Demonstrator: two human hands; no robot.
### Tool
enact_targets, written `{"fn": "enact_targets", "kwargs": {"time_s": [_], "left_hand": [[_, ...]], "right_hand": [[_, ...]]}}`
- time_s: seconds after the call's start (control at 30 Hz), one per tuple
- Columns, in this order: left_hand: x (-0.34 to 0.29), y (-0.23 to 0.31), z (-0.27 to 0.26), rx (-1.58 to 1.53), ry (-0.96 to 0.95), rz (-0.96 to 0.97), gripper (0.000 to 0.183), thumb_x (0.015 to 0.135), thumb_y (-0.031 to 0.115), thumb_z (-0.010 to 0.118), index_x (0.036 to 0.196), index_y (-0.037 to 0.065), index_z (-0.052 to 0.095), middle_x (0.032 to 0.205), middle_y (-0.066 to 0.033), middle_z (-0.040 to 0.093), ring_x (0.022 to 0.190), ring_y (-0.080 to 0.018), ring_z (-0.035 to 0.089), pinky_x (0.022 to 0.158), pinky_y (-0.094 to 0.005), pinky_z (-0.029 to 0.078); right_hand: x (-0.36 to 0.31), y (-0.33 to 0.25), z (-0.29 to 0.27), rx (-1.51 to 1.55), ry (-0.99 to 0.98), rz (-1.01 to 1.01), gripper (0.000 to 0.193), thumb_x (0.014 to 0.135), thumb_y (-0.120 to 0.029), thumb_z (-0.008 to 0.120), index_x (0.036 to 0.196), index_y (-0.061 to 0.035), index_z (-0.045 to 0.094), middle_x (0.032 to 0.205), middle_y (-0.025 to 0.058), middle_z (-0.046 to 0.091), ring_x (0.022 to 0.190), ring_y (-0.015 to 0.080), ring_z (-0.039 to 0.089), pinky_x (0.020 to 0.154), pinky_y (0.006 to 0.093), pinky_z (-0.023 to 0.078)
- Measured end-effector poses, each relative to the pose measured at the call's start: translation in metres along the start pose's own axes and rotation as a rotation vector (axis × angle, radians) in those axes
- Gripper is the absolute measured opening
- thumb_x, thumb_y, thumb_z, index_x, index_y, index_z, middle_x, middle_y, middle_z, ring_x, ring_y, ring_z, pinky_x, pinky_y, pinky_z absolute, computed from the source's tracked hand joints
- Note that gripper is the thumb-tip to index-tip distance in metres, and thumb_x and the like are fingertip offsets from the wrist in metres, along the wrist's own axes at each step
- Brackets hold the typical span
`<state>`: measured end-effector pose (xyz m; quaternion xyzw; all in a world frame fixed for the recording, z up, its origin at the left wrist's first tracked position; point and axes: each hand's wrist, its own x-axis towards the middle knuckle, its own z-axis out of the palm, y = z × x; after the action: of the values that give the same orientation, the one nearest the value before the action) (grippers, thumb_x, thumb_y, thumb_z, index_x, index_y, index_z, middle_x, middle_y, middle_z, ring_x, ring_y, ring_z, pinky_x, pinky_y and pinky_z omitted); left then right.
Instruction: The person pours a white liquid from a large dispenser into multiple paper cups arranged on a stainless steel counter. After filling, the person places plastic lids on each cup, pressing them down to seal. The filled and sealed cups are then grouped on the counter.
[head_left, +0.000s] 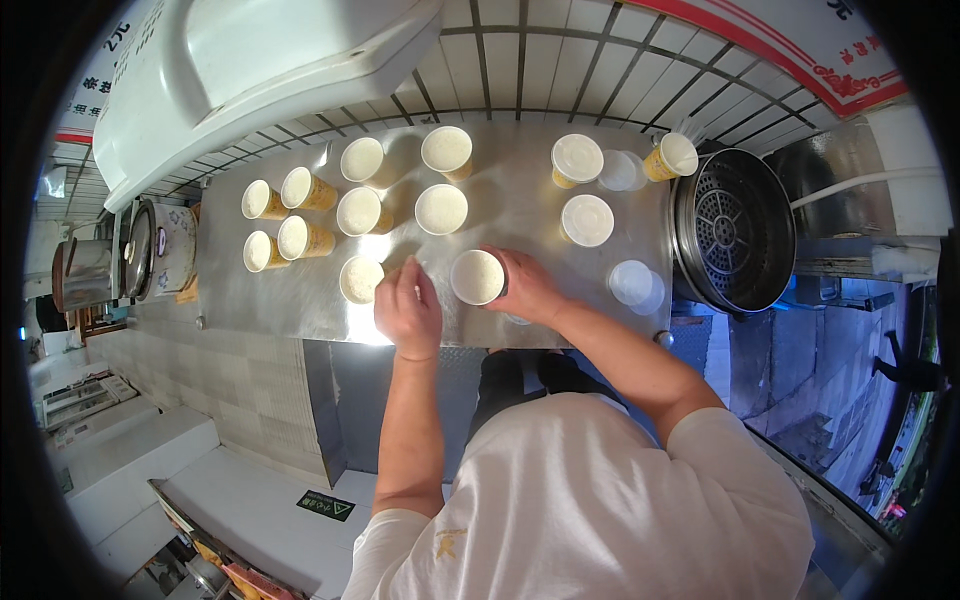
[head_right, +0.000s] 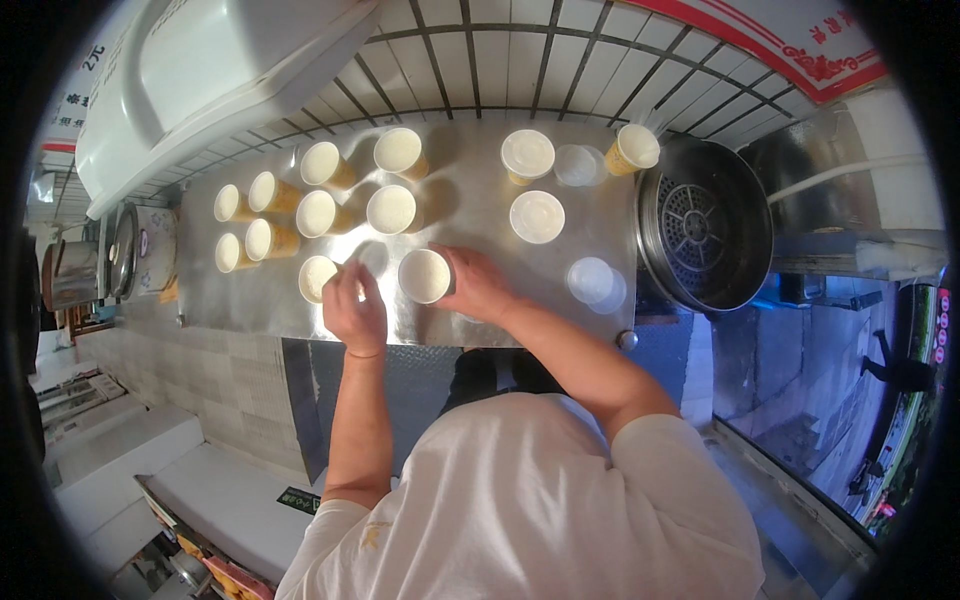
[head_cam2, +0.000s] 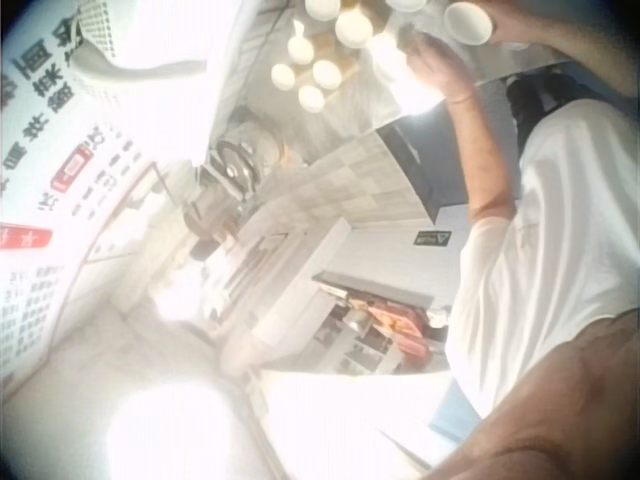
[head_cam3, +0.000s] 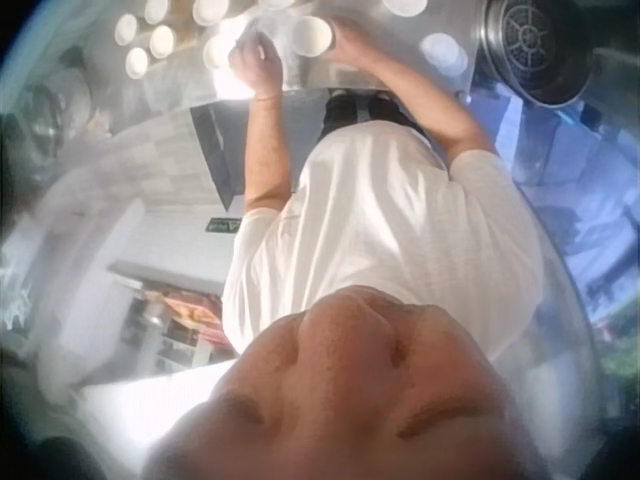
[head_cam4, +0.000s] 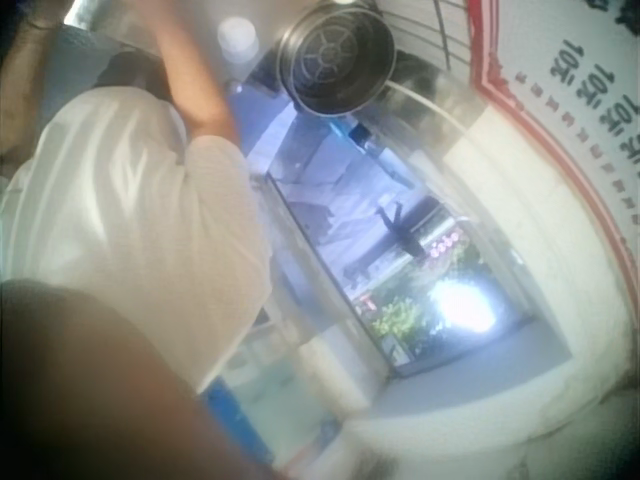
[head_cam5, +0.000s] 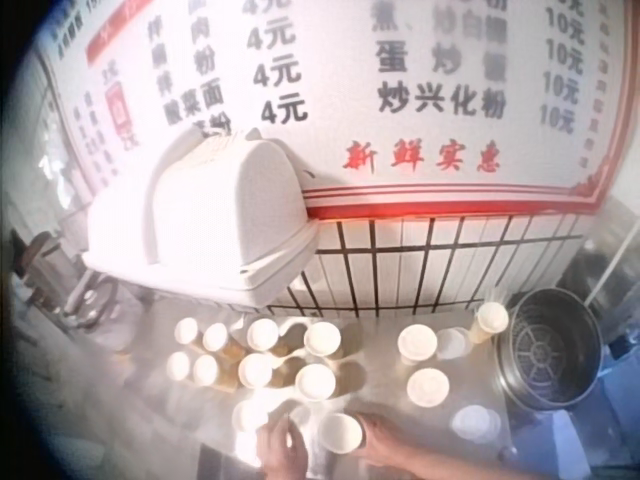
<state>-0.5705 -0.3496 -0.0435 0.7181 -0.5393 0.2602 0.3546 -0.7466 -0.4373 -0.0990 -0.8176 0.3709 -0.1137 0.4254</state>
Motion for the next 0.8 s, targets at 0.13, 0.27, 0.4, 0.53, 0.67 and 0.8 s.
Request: {"fn": "enact_targets", "kwargs": {"time_s": [0.13, 0.27, 0.4, 0.53, 0.67, 0.8], "left_hand": [[-0.012, 0.028, 0.007, -0.199, -0.177, 0.136, 0.026, 0.079, 0.003, 0.074, 0.104, 0.005, 0.069, 0.090, -0.0100, 0.065, 0.078, -0.0274, 0.065, 0.066, -0.0370, 0.055], [-0.028, 0.045, 0.002, -0.316, -0.258, 0.223, 0.027, 0.079, 0.006, 0.076, 0.104, 0.005, 0.068, 0.094, -0.0097, 0.065, 0.083, -0.0284, 0.066, 0.070, -0.0374, 0.056], [-0.033, 0.048, 0.001, -0.313, -0.296, 0.246, 0.030, 0.078, 0.009, 0.078, 0.106, 0.005, 0.067, 0.097, -0.0101, 0.065, 0.089, -0.0299, 0.067, 0.077, -0.0384, 0.058], [-0.027, 0.043, 0.005, -0.326, -0.313, 0.214, 0.044, 0.080, 0.020, 0.079, 0.117, 0.003, 0.063, 0.112, -0.0163, 0.063, 0.103, -0.0359, 0.064, 0.090, -0.0438, 0.055], [-0.015, 0.031, 0.011, -0.244, -0.530, 0.094, 0.070, 0.083, 0.040, 0.075, 0.134, -0.003, 0.053, 0.136, -0.0253, 0.054, 0.126, -0.0439, 0.053, 0.107, -0.0501, 0.044], [-0.014, 0.033, 0.015, -0.291, -0.618, 0.111, 0.076, 0.087, 0.045, 0.069, 0.139, -0.007, 0.048, 0.144, -0.0279, 0.048, 0.135, -0.0451, 0.045, 0.112, -0.0501, 0.038]], "right_hand": [[0.003, 0.011, 0.008, 0.042, 0.053, -0.126, 0.073, 0.075, -0.039, 0.081, 0.138, -0.0143, 0.052, 0.133, 0.0164, 0.059, 0.123, 0.0363, 0.055, 0.104, 0.0471, 0.045], [0.003, 0.018, 0.016, -0.031, 0.083, -0.082, 0.060, 0.080, -0.029, 0.074, 0.135, -0.0149, 0.054, 0.131, 0.0157, 0.061, 0.121, 0.0356, 0.057, 0.104, 0.0459, 0.046], [0.003, 0.016, 0.015, -0.033, 0.082, -0.092, 0.052, 0.084, -0.023, 0.068, 0.134, -0.0155, 0.055, 0.130, 0.0152, 0.062, 0.121, 0.0351, 0.057, 0.104, 0.0449, 0.046], [0.005, 0.012, 0.006, -0.026, -0.007, -0.081, 0.054, 0.084, -0.029, 0.068, 0.135, -0.0163, 0.054, 0.131, 0.0146, 0.061, 0.122, 0.0353, 0.057, 0.104, 0.0451, 0.046], [0.004, 0.007, 0.003, -0.005, -0.024, -0.024, 0.061, 0.082, -0.035, 0.070, 0.137, -0.0159, 0.052, 0.131, 0.0137, 0.061, 0.121, 0.0357, 0.057, 0.103, 0.0454, 0.046], [0.005, 0.003, 0.001, -0.021, -0.027, -0.031, 0.062, 0.083, -0.035, 0.068, 0.139, -0.0158, 0.051, 0.133, 0.0139, 0.060, 0.121, 0.0361, 0.056, 0.102, 0.0456, 0.047]]}}
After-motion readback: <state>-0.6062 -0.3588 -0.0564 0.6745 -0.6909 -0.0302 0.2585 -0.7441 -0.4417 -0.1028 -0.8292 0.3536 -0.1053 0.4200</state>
